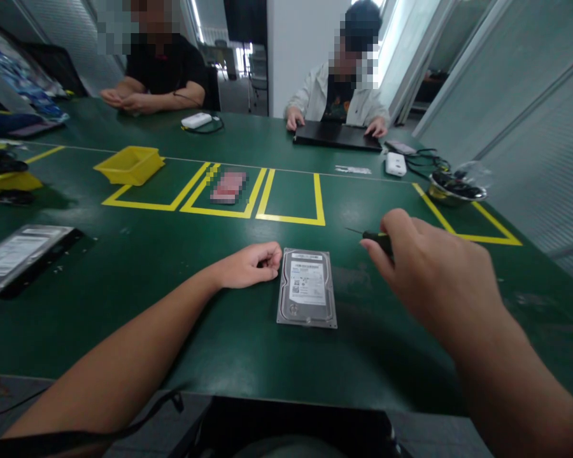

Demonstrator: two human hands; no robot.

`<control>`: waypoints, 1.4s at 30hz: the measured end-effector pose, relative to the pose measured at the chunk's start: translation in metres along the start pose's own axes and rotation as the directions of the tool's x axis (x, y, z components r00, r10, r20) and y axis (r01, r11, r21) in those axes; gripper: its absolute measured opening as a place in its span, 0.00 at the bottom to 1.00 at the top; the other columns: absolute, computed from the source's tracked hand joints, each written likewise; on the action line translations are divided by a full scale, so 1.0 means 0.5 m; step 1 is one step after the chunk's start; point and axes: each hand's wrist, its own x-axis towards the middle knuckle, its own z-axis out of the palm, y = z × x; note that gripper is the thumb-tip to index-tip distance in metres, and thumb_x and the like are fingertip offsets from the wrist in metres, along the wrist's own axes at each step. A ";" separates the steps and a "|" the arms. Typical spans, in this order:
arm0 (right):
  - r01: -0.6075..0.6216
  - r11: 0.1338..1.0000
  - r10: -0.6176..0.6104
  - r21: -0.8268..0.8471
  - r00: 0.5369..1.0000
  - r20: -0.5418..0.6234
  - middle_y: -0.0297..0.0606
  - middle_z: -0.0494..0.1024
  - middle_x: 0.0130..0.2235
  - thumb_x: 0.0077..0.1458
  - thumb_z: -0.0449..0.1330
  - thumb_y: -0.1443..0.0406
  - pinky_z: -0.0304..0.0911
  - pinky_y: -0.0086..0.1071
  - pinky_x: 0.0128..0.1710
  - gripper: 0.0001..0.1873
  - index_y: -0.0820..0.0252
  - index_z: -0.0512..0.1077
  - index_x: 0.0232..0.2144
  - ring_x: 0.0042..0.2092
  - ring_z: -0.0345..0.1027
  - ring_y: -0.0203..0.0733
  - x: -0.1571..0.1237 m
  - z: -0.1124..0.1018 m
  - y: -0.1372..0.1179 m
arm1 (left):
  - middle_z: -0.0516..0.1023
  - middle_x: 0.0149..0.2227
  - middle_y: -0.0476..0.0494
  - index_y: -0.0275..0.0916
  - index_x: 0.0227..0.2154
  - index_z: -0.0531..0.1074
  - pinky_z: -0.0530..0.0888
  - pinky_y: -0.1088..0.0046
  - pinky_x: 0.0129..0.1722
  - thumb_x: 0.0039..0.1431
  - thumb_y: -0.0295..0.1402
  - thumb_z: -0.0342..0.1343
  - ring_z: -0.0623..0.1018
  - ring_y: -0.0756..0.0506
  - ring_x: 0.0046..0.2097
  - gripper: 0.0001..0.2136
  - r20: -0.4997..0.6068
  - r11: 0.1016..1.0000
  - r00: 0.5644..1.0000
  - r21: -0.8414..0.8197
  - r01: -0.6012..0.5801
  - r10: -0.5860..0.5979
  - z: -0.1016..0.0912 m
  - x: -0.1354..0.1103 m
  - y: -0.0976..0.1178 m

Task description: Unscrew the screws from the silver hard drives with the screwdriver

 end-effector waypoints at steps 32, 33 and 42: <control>-0.401 0.899 0.275 0.173 0.827 0.490 0.48 0.78 0.45 0.65 0.43 0.46 0.64 0.41 0.34 0.26 0.58 0.60 0.53 0.43 0.76 0.60 -0.021 0.250 0.059 | 0.69 0.33 0.50 0.37 0.33 0.64 0.64 0.74 0.33 0.61 0.32 0.55 0.68 0.51 0.33 0.06 -0.020 0.996 0.999 0.079 0.048 -0.046 0.002 0.010 -0.004; -0.403 0.896 0.276 0.186 0.833 0.480 0.47 0.78 0.46 0.65 0.44 0.47 0.65 0.42 0.35 0.26 0.58 0.60 0.53 0.44 0.75 0.59 -0.023 0.251 0.063 | 0.69 0.33 0.50 0.37 0.32 0.64 0.64 0.74 0.32 0.61 0.32 0.55 0.68 0.51 0.33 0.06 -0.020 0.996 0.999 0.079 0.050 -0.049 0.002 0.010 -0.004; -0.374 0.900 0.254 0.222 0.866 0.430 0.46 0.75 0.49 0.64 0.47 0.49 0.68 0.43 0.38 0.26 0.58 0.63 0.56 0.47 0.73 0.55 -0.036 0.242 0.077 | 0.69 0.33 0.49 0.37 0.32 0.63 0.65 0.74 0.33 0.61 0.32 0.55 0.68 0.51 0.33 0.06 -0.014 0.992 0.999 0.114 0.049 -0.048 0.001 0.010 0.000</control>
